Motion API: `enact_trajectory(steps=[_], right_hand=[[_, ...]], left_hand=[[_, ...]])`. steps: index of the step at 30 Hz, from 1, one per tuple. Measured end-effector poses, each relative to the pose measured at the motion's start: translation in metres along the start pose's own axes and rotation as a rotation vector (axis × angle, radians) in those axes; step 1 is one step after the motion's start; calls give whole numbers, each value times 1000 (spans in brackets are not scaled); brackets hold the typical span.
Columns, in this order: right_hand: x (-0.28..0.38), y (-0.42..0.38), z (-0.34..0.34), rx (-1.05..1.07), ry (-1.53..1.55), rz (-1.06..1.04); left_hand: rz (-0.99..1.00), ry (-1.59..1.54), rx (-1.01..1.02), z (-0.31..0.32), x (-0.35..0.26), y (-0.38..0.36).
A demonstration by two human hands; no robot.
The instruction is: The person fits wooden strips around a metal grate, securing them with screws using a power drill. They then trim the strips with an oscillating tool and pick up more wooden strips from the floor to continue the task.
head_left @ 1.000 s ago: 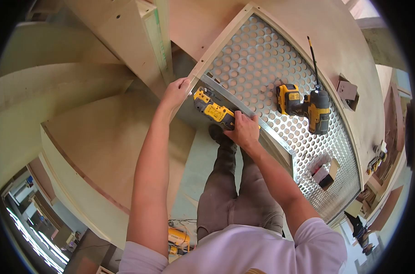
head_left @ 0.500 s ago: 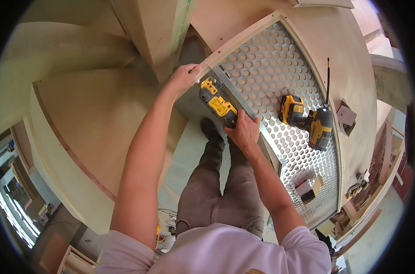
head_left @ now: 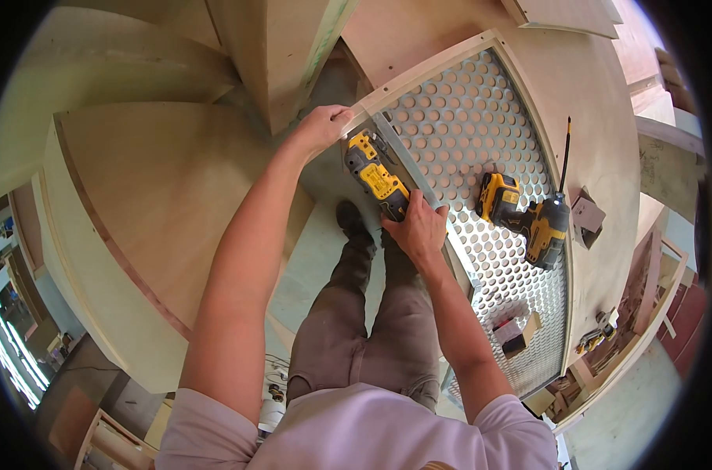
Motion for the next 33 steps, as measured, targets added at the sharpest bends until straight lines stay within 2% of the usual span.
enact_trajectory(steps=[28,31,33], right_hand=[[7,4,-15,55,-25,-20],[14,15,-24,92,-45,-25],[16,17,-25,90,-48,-23]], left_hand=[[47,-22,-34,3,11,4],[-62,35,-23,-1,22,-2],[-67,131,-52,-10,31,-9]])
Point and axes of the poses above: each hand's wrist, its own y-axis towards the middle knuckle, its own z-axis out of the palm, x = y × z, the point moved 1 cm from there along y, towards the middle knuckle, and after that the axes turned 8 degrees about -x, right-handed, at the moved point
